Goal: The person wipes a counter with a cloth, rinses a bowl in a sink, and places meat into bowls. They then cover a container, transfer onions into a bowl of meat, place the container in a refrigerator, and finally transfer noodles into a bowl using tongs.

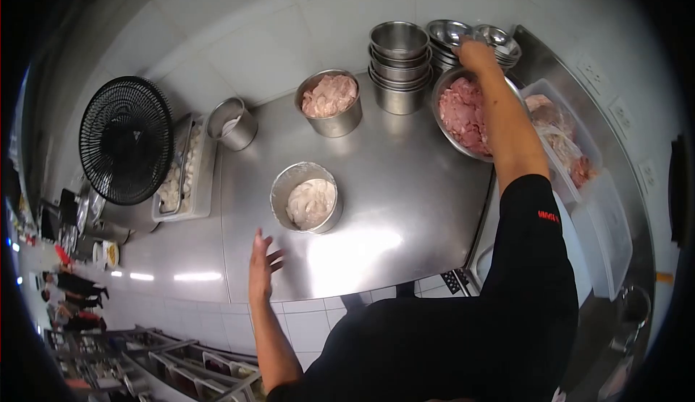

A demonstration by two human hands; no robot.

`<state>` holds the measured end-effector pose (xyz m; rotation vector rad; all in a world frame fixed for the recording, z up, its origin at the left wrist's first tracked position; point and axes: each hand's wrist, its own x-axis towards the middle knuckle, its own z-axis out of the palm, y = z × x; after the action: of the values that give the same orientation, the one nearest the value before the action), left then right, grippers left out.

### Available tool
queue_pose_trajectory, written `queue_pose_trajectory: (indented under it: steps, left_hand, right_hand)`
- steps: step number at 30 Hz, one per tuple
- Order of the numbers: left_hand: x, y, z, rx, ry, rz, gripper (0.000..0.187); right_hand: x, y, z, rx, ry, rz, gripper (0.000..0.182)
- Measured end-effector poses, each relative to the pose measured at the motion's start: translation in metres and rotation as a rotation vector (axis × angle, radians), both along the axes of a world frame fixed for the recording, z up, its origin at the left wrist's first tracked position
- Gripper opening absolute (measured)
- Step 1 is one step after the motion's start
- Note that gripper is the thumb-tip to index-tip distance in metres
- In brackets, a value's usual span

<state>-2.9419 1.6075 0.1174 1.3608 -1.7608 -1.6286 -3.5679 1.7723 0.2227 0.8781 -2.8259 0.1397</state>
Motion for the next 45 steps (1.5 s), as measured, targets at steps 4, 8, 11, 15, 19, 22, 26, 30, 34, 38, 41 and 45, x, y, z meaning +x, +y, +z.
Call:
queue_pose_trajectory:
  steps: [4,8,11,15,19,22,26,30,34,38,41,45]
  left_hand:
    - [-0.049,0.007,-0.003,0.286,-0.043,-0.048,0.088]
    - [-0.067,0.008,0.004,0.476,0.012,-0.057,0.084]
    - [-0.072,0.012,0.006,0.499,0.01,-0.046,0.081]
    - [-0.08,0.012,0.004,0.598,0.076,-0.07,0.074]
    - [-0.078,0.001,-0.021,0.784,0.218,-0.084,0.066]
    - [-0.089,0.014,-0.019,0.735,0.277,0.001,0.053]
    - [-0.095,0.028,-0.016,0.753,0.544,0.112,0.05]
    - [-0.09,0.022,-0.024,0.671,0.669,0.108,0.049]
    - [-0.082,0.017,0.005,0.546,0.658,0.097,0.05]
    - [-0.088,0.028,0.029,0.446,0.684,0.041,0.061]
    - [-0.104,0.047,0.032,0.414,0.762,-0.076,0.077]
    - [-0.121,0.079,0.039,0.362,0.698,-0.151,0.087]
  right_hand:
    - [-0.038,-0.014,0.003,0.177,-0.058,0.083,0.035]
    - [-0.056,-0.013,0.008,0.251,-0.01,0.197,0.033]
    - [-0.045,-0.005,0.027,0.252,0.093,0.221,0.036]
    - [-0.05,0.016,0.041,-0.02,0.151,0.248,0.041]
    - [-0.034,0.032,0.067,-0.187,0.037,0.301,0.048]
    - [0.041,0.062,0.078,-0.411,0.052,0.526,0.041]
    - [0.177,0.1,0.05,-0.339,-0.173,0.898,0.031]
    - [0.281,0.098,-0.04,-0.165,-0.292,1.109,0.023]
    - [0.336,0.095,-0.089,0.021,-0.331,1.046,0.036]
    - [0.377,0.076,-0.05,-0.409,-0.441,1.055,0.057]
    - [0.39,0.017,-0.031,-0.742,-0.482,0.907,0.056]
    - [0.356,-0.07,-0.05,-0.666,-0.455,0.463,0.068]
